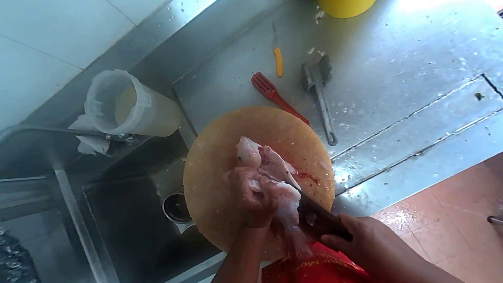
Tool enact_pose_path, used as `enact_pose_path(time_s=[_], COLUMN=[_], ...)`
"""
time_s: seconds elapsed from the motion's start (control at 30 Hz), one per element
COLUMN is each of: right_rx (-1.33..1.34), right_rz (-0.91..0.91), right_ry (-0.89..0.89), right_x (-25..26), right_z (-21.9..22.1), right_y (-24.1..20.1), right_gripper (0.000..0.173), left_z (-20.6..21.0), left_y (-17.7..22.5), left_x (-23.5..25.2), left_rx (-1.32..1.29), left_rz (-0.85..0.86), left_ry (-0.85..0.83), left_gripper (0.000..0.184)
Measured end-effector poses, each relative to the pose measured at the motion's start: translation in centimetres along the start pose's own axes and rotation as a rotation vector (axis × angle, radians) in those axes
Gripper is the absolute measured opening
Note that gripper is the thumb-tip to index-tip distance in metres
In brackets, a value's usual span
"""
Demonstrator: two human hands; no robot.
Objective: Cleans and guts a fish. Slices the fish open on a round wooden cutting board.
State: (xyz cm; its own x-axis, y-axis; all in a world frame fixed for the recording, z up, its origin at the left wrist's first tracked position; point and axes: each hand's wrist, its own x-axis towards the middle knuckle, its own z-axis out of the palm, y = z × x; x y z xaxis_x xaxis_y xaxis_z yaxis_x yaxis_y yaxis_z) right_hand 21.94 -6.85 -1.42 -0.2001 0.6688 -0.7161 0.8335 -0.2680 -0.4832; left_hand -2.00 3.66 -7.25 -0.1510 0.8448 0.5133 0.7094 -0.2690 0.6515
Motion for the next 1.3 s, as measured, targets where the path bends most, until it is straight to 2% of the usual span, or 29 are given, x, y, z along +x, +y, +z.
enact_pose_path(time_s=[0.07, 0.23, 0.37, 0.43, 0.5, 0.57, 0.67, 0.73, 0.77, 0.87, 0.9, 0.97, 1.07, 1.17, 1.3], right_rx=[-0.002, -0.089, -0.190, -0.209, -0.191, -0.153, -0.105, -0.050, -0.002, 0.128, 0.169, 0.245, 0.280, 0.223, 0.216], right_rz=[0.018, 0.054, 0.018, 0.014, 0.018, 0.010, 0.001, 0.033, 0.061, 0.078, 0.071, 0.069, 0.067, 0.090, 0.138], right_ry=[-0.049, -0.309, -0.288, -0.282, -0.284, -0.273, -0.235, -0.199, -0.166, 0.021, 0.089, 0.183, 0.243, 0.271, 0.278], right_x=[-0.3, -2.7, -3.6, -3.5, -3.3, -3.2, -2.9, -2.4, -2.0, -0.8, -0.4, 0.5, 1.9, 2.8, 3.5], right_z=[0.0, -1.8, -3.2, -4.2, -4.8, -4.8, -4.3, -3.9, -3.7, -3.3, -3.3, -3.4, -4.4, -5.6, -6.7], right_y=[-0.2, 0.2, 0.0, 0.2, 0.6, 1.1, 1.4, 1.8, 2.1, 3.4, 3.8, 4.4, 4.3, 3.5, 3.3], right_gripper=[0.060, 0.058, 0.054, 0.056, 0.057, 0.058, 0.059, 0.061, 0.063, 0.063, 0.063, 0.062, 0.060, 0.056, 0.054], left_z=[0.0, 0.1, -0.8, -2.7, -4.7, -5.6, -6.1, -6.4, -6.7, -7.6, -7.7, -7.0, -4.4, -1.9, -1.0], left_y=[0.1, 0.1, 0.0, -0.6, -1.0, -1.0, -0.5, -1.0, -1.1, -0.3, -0.1, 1.1, 3.9, 5.3, 5.5], left_x=[0.0, 0.1, 0.8, 2.2, 4.5, 6.9, 10.2, 10.6, 10.3, 9.3, 8.5, 6.2, 3.4, 1.4, 0.6], left_rx=[0.001, -0.024, -0.028, 0.027, 0.087, 0.123, 0.239, 0.349, 0.430, 0.453, 0.386, 0.264, 0.181, 0.242, 0.405], left_rz=[0.006, -0.003, 0.020, 0.209, 0.496, 0.724, 0.857, 0.760, 0.619, -0.085, -0.271, -0.451, -0.452, -0.282, -0.202], left_ry=[0.007, -0.001, -0.097, -0.290, -0.536, -0.719, -0.901, -0.952, -0.996, -1.136, -1.091, -0.907, -0.646, -0.451, -0.428], left_gripper=[0.027, 0.032, 0.034, 0.036, 0.027, 0.029, 0.036, 0.034, 0.037, 0.055, 0.056, 0.049, 0.040, 0.037, 0.049])
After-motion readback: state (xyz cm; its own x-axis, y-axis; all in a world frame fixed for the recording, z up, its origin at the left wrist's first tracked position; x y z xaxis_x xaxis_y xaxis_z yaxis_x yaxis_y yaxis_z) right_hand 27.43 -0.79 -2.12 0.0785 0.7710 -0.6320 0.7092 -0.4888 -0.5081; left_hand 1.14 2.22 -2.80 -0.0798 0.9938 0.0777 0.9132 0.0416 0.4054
